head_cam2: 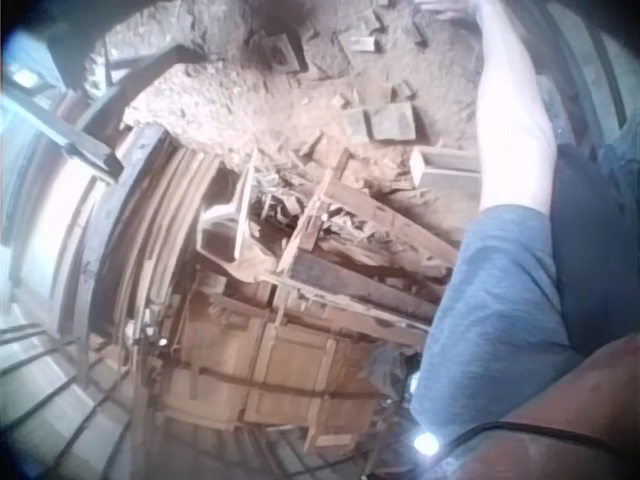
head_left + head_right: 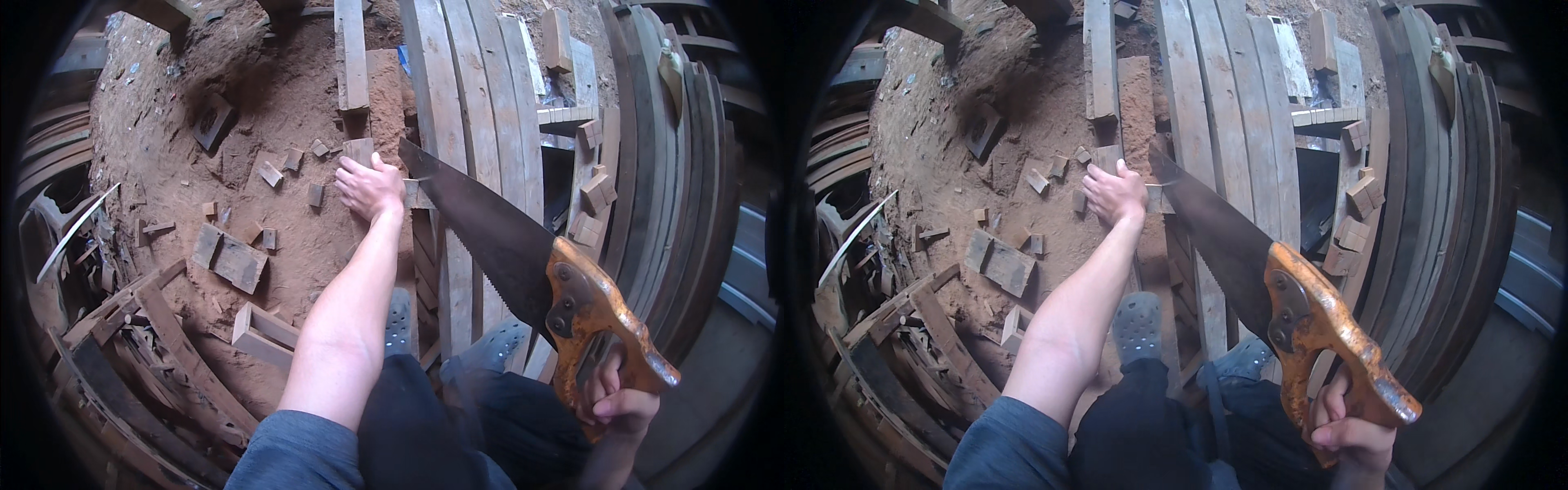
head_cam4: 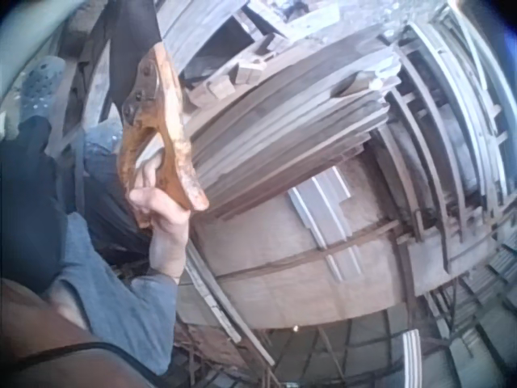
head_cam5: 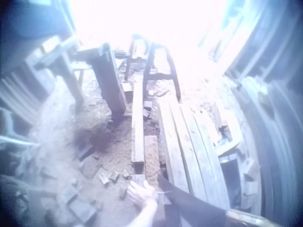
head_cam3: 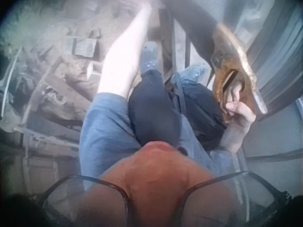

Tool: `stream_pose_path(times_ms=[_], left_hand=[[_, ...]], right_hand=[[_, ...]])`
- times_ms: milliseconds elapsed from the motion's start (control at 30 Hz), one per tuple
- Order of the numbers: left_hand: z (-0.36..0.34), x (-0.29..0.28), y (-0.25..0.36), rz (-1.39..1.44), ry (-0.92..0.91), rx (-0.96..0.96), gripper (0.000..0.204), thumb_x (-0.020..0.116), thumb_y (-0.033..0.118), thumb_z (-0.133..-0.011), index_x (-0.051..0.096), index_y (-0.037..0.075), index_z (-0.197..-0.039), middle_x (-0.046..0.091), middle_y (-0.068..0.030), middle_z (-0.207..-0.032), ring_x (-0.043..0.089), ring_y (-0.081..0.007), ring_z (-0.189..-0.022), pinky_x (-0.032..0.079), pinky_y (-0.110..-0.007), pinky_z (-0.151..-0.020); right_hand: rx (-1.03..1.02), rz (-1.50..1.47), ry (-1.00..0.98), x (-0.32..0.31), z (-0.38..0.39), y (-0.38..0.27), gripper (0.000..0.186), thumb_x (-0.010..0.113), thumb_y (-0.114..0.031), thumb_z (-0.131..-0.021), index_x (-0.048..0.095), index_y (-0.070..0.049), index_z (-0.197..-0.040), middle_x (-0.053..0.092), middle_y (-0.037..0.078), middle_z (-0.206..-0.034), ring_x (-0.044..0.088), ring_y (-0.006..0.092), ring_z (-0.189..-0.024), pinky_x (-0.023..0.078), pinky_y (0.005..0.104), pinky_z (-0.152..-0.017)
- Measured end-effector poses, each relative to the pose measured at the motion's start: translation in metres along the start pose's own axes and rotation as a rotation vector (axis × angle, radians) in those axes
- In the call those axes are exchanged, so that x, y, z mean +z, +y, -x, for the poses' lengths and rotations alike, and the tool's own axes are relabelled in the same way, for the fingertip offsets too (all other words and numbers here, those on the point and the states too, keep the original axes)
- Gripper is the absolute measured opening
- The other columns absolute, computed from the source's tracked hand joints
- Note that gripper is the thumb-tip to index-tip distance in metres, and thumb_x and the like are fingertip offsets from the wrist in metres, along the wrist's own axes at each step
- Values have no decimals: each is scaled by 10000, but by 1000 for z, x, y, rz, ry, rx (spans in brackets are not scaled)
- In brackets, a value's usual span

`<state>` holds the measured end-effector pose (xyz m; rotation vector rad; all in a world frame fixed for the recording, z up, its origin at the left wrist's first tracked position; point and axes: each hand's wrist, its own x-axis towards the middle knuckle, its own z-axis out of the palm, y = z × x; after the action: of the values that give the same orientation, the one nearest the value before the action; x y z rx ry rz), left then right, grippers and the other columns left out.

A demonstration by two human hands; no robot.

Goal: The person uses a hand saw to cut a small wooden plank resting on a workbench. They hold the plank with the left hand and saw with the right, completing the cut and separating the piece.

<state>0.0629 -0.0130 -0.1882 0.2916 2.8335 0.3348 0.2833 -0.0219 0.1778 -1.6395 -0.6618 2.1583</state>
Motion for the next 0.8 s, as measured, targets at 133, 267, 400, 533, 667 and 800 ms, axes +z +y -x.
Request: stream_pose_path(times_ms=[133, 267, 400, 533, 667, 800], left_hand=[[-2, -4, 0, 46, -18, -18, 552, 564, 376, -846, 436, -20, -1209, 514, -183, -1102, 502, -324, -1065, 416, -450, -876], [-4, -5, 0, 37, -30, -23, 514, 574, 368, -841, 448, -12, -1161, 513, -181, -1091, 501, -329, -1057, 420, -445, -876], [-4, -4, -1, 50, -27, -13, 538, 578, 365, -838, 444, -24, -1184, 513, -186, -1097, 500, -333, -1060, 421, -449, -878], [-4, -2, -2, 55, 9, 4, 560, 580, 364, -837, 440, -37, -1203, 512, -193, -1111, 499, -337, -1066, 423, -455, -880], [-5, -1, 0, 31, 25, 2, 557, 574, 364, -839, 442, -36, -1203, 512, -196, -1121, 498, -337, -1072, 422, -458, -880], [-5, -2, 0, 30, -18, -18, 553, 564, 372, -845, 445, -30, -1206, 513, -192, -1128, 497, -333, -1079, 422, -457, -877]], right_hand=[[36, 254, 31, 6, 0, -10, 273, 637, 64, -571, 416, -4, -716, 435, 90, -484, 400, 154, -345, 335, 274, -346], [-31, 111, 199, 15, -5, -15, 318, 621, 114, -533, 440, 37, -784, 417, 70, -470, 398, 166, -309, 362, 271, -338], [-22, 200, 28, 28, -23, -34, 292, 604, 103, -538, 434, 23, -762, 402, 67, -463, 384, 168, -301, 352, 288, -312], [75, -126, -5, 35, -41, -58, 202, 539, 96, -590, 410, 0, -713, 396, 97, -447, 365, 162, -302, 323, 310, -289], [12, 56, 92, 34, -38, -57, 235, 576, 87, -535, 418, -2, -686, 409, 92, -444, 391, 178, -313, 337, 316, -312], [-80, 193, 153, 24, -23, -41, 237, 568, 64, -504, 400, -13, -652, 402, 97, -417, 351, 170, -267, 323, 277, -276]])
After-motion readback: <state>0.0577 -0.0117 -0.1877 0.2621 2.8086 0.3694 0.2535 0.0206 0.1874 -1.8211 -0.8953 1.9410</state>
